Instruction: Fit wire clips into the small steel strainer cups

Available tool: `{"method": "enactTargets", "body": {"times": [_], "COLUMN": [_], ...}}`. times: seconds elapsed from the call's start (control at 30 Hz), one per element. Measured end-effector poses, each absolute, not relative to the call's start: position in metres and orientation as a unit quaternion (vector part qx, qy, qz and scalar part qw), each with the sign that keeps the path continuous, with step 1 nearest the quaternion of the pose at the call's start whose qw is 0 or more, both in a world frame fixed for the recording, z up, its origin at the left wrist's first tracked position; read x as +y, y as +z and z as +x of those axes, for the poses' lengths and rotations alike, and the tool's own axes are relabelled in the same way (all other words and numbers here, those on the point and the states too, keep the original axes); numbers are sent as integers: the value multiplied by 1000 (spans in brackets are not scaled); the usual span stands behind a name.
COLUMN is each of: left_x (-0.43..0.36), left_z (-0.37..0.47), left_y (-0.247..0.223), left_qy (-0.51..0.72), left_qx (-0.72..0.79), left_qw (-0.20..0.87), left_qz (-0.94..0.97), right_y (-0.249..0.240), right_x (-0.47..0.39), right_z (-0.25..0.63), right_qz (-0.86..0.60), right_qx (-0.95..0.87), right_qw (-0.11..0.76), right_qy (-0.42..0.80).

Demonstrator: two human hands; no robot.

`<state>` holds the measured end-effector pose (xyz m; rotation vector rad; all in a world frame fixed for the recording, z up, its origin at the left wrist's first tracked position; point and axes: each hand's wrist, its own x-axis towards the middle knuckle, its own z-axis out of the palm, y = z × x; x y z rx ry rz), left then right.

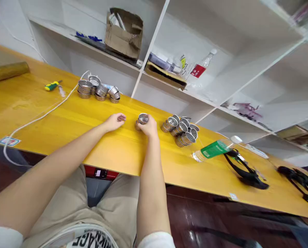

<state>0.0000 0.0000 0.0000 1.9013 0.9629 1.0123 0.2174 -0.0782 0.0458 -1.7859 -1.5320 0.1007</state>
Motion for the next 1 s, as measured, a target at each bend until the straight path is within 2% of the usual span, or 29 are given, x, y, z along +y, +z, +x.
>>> {"method": "enactTargets", "body": {"times": [0.47, 0.67, 0.9, 1.0], "left_x": [2, 3, 2, 1], "left_z": [2, 1, 1, 2], "left_y": [0, 0, 0, 0], "left_qy": [386, 382, 377, 376], "left_qx": [368, 375, 377, 377], "left_qw": [386, 391, 390, 386], "left_qz": [753, 749, 751, 753], "right_y": [44, 32, 32, 37], "right_x": [-170, -168, -175, -182], "right_z": [359, 371, 363, 346], "right_qz": [-776, -789, -816, -822], "right_qx": [-528, -497, -457, -410], "right_qw": [343, 346, 327, 342], "right_qy": [-25, -105, -137, -200]}}
